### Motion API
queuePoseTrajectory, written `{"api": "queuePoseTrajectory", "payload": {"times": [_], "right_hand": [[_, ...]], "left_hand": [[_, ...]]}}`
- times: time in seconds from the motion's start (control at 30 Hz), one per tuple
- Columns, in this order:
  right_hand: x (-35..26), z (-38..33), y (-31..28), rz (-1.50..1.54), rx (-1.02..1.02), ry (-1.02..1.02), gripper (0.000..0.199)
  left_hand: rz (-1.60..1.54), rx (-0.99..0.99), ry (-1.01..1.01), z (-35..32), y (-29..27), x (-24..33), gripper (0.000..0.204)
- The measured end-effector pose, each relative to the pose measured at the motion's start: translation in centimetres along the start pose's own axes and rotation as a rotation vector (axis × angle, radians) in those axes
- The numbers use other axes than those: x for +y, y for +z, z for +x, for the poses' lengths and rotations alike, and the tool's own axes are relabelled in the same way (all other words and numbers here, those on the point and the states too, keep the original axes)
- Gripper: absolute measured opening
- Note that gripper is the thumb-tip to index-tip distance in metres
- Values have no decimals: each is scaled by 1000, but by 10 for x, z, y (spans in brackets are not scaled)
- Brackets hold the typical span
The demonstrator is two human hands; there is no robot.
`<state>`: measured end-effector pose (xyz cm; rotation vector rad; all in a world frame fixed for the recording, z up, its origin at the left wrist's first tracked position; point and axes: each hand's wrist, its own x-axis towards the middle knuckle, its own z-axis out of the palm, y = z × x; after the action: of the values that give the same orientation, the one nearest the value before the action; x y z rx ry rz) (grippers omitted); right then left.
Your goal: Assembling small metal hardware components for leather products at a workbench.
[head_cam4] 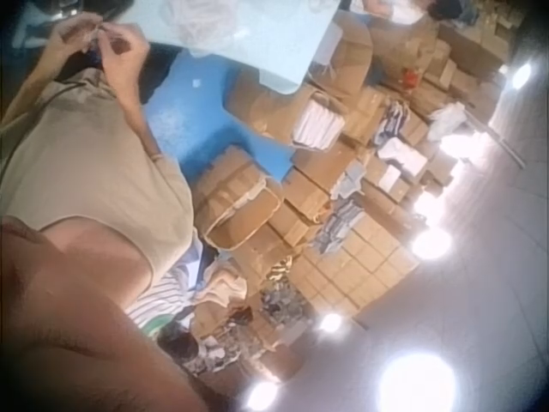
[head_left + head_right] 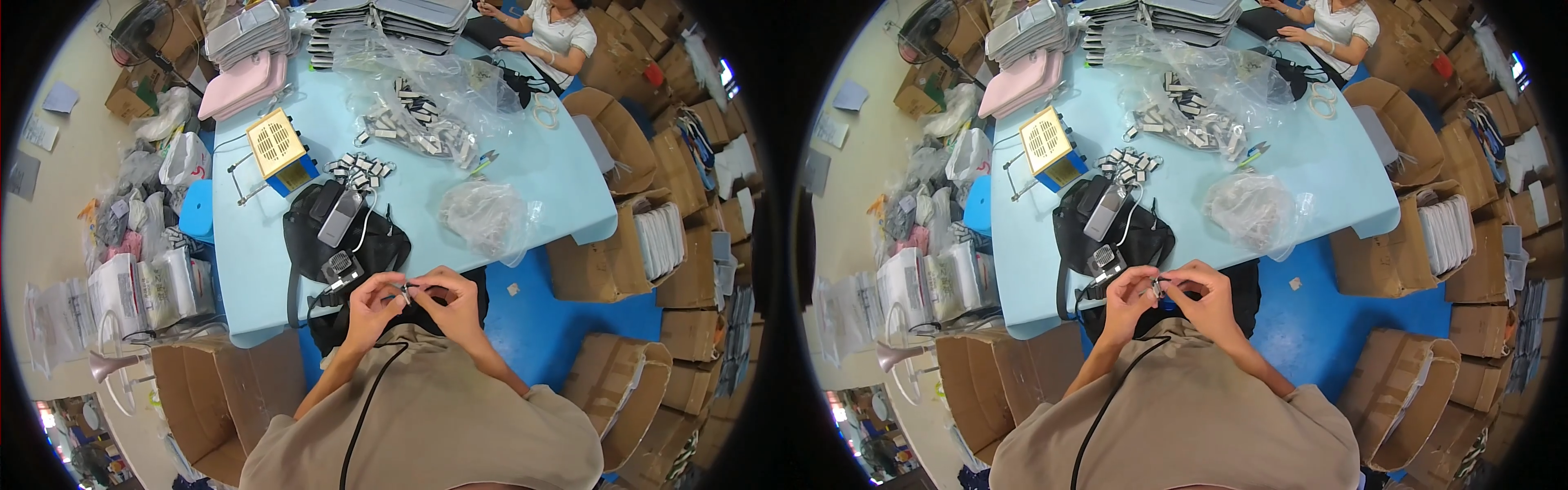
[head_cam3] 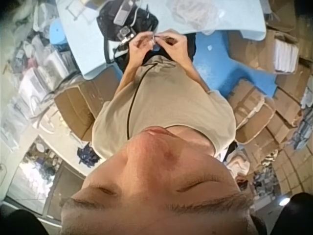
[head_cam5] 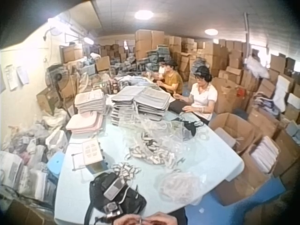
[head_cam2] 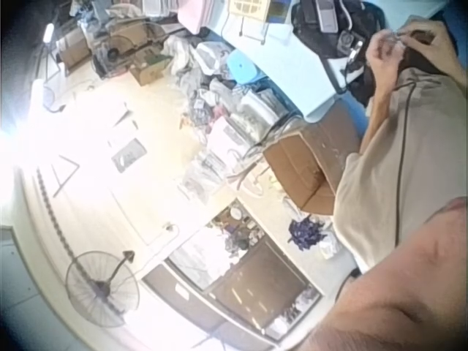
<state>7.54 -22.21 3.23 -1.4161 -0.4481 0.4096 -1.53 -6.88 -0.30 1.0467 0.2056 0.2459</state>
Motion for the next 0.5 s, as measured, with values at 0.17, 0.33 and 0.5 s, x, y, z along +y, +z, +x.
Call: {"api": "queuePoseTrajectory", "payload": {"times": [0.17, 0.33, 0.5], "right_hand": [[-9, -3, 5, -105, -26, -90, 24], [-17, -7, 8, -181, 23, -188, 22], [-13, -11, 11, -116, -4, -208, 21]], "left_hand": [[-56, -81, -86, 3, -3, 2, 33], [-97, -118, -86, 5, -3, 6, 22], [-41, -180, 22, 5, -7, 14, 19]]}}
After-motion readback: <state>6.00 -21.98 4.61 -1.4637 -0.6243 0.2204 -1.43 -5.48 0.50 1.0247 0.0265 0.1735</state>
